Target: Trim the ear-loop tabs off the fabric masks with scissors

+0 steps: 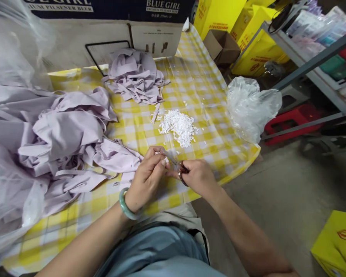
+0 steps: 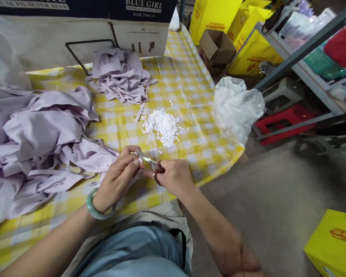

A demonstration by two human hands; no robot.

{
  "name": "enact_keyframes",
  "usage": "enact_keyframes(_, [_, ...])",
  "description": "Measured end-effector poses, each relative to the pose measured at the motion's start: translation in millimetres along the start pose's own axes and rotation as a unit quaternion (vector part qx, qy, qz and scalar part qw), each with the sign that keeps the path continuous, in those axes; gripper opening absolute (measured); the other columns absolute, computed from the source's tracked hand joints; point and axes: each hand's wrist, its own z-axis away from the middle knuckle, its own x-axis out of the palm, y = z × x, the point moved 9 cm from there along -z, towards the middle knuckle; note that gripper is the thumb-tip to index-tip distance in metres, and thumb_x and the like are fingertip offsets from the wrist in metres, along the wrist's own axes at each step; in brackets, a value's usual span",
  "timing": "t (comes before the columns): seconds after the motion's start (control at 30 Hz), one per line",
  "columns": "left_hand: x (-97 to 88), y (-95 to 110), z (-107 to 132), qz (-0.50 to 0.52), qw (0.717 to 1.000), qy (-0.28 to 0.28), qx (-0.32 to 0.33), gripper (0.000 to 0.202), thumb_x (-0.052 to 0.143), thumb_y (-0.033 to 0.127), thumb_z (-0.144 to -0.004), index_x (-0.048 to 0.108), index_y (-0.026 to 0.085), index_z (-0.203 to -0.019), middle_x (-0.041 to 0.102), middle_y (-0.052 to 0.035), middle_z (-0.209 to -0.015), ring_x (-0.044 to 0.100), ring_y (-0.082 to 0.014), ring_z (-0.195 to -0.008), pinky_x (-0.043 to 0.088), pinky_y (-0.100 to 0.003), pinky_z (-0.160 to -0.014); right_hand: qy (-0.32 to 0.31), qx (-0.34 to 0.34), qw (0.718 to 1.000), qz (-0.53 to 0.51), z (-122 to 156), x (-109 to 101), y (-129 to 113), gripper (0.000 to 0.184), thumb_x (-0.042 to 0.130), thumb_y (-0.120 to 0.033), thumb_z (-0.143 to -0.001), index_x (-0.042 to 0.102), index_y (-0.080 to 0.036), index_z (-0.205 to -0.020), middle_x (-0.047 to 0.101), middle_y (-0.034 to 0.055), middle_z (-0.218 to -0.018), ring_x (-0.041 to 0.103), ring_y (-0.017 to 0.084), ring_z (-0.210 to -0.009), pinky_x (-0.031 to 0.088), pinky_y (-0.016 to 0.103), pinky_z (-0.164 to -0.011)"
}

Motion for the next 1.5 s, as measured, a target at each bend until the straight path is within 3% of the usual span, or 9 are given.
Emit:
enact_keyframes(0.17, [-4.3, -15.9, 6.9, 0.068, 0.994, 0.005, -0.089, 0.032, 0.043, 0.031, -0.098, 0.06, 0.017, -0.075, 0.05, -0.0088, -0.101, 0.049, -0.023, -0.109, 0.045, -0.029, -0.077, 0.009, 0.066, 0.988, -0.141, 0.0, -9.2, 23.6, 0.045, 0.071, -0.059, -0.075, 0.048, -0.021, -0.066, 0.04, -0.007, -0.054, 0.036, 0.009, -0.051, 0.03, 0.023, -0.05])
enact_keyframes(0.27, [-12.3, -6.3, 27.2, 0.095, 0.989, -0.011, -0.112, 0.035, 0.042, 0.033, -0.099, 0.058, 0.017, -0.072, 0.049, -0.0081, -0.099, 0.05, -0.02, -0.097, 0.042, -0.026, -0.069, 0.0, -0.015, 0.979, -0.203, -2.4, -5.9, 6.3, 0.034, 0.069, -0.051, -0.081, 0.053, -0.022, -0.088, 0.058, -0.0009, -0.078, 0.054, 0.014, -0.07, 0.044, 0.027, -0.067])
enact_keyframes(0.4, [-30.7, 8.6, 56.0, 0.126, 0.986, 0.003, -0.113, 0.033, 0.042, 0.031, -0.1, 0.06, 0.017, -0.075, 0.047, -0.007, -0.102, 0.047, -0.0159, -0.085, 0.039, -0.025, -0.066, -0.051, -0.115, 0.949, -0.29, -3.4, 8.5, -35.6, 0.032, 0.064, -0.051, -0.086, 0.053, -0.023, -0.093, 0.062, 0.0052, -0.099, 0.059, 0.019, -0.093, 0.047, 0.034, -0.086])
enact_keyframes(0.5, [-44.6, 8.8, 68.1, 0.138, 0.982, 0.038, -0.122, 0.032, 0.044, 0.031, -0.099, 0.06, 0.016, -0.076, 0.046, -0.0065, -0.106, 0.043, -0.0128, -0.076, 0.038, -0.025, -0.061, -0.103, -0.17, 0.953, -0.228, 0.6, 18.9, -70.1, 0.039, 0.066, -0.058, -0.083, 0.056, -0.021, -0.087, 0.06, 0.0041, -0.087, 0.056, 0.019, -0.084, 0.046, 0.033, -0.078])
enact_keyframes(0.63, [-50.7, 7.1, 71.9, 0.125, 0.984, 0.049, -0.12, 0.031, 0.044, 0.032, -0.099, 0.061, 0.016, -0.078, 0.046, -0.0084, -0.11, 0.046, -0.0164, -0.088, 0.04, -0.024, -0.062, -0.103, -0.227, 0.966, -0.07, 5.8, 20.4, -93.2, 0.051, 0.074, -0.066, -0.07, 0.054, -0.02, -0.075, 0.056, 0.002, -0.073, 0.048, 0.018, -0.075, 0.039, 0.031, -0.068])
enact_keyframes(0.97, [-49.1, 14.7, 63.3, 0.109, 0.992, 0.008, -0.062, 0.035, 0.046, 0.033, -0.098, 0.062, 0.017, -0.072, 0.051, -0.0107, -0.102, 0.049, -0.0218, -0.096, 0.046, -0.032, -0.076, -0.123, -0.261, 0.958, 0.009, 9.1, 21.4, -92.3, 0.048, 0.074, -0.065, -0.071, 0.061, -0.018, -0.068, 0.056, 0.0006, -0.06, 0.046, 0.016, -0.069, 0.034, 0.032, -0.072])
enact_keyframes(1.1, [-47.1, 10.6, 60.6, 0.134, 0.989, -0.008, -0.067, 0.039, 0.046, 0.039, -0.097, 0.064, 0.017, -0.071, 0.053, -0.0127, -0.104, 0.05, -0.023, -0.099, 0.045, -0.03, -0.072, -0.123, -0.274, 0.953, 0.022, 6.6, 20.5, -94.3, 0.05, 0.074, -0.064, -0.07, 0.057, -0.018, -0.06, 0.052, -0.0002, -0.055, 0.045, 0.015, -0.066, 0.033, 0.032, -0.071])
enact_keyframes(1.27, [-44.7, 8.3, 57.1, 0.151, 0.986, -0.016, -0.075, 0.04, 0.05, 0.043, -0.096, 0.064, 0.017, -0.069, 0.055, -0.0125, -0.104, 0.051, -0.0246, -0.107, 0.045, -0.035, -0.09, -0.122, -0.281, 0.952, 0.024, 3.2, 19.3, -92.0, 0.057, 0.071, -0.07, -0.069, 0.054, -0.018, -0.055, 0.049, -0.0004, -0.056, 0.044, 0.014, -0.064, 0.033, 0.032, -0.071])
enact_keyframes(1.5, [-42.0, 7.4, 54.2, 0.166, 0.983, -0.034, -0.069, 0.036, 0.051, 0.04, -0.095, 0.065, 0.016, -0.071, 0.056, -0.0137, -0.106, 0.051, -0.0253, -0.111, 0.047, -0.036, -0.092, -0.129, -0.292, 0.948, 0.014, 1.5, 17.0, -92.9, 0.057, 0.072, -0.069, -0.069, 0.052, -0.018, -0.052, 0.045, -0.0029, -0.051, 0.043, 0.012, -0.059, 0.033, 0.031, -0.071])
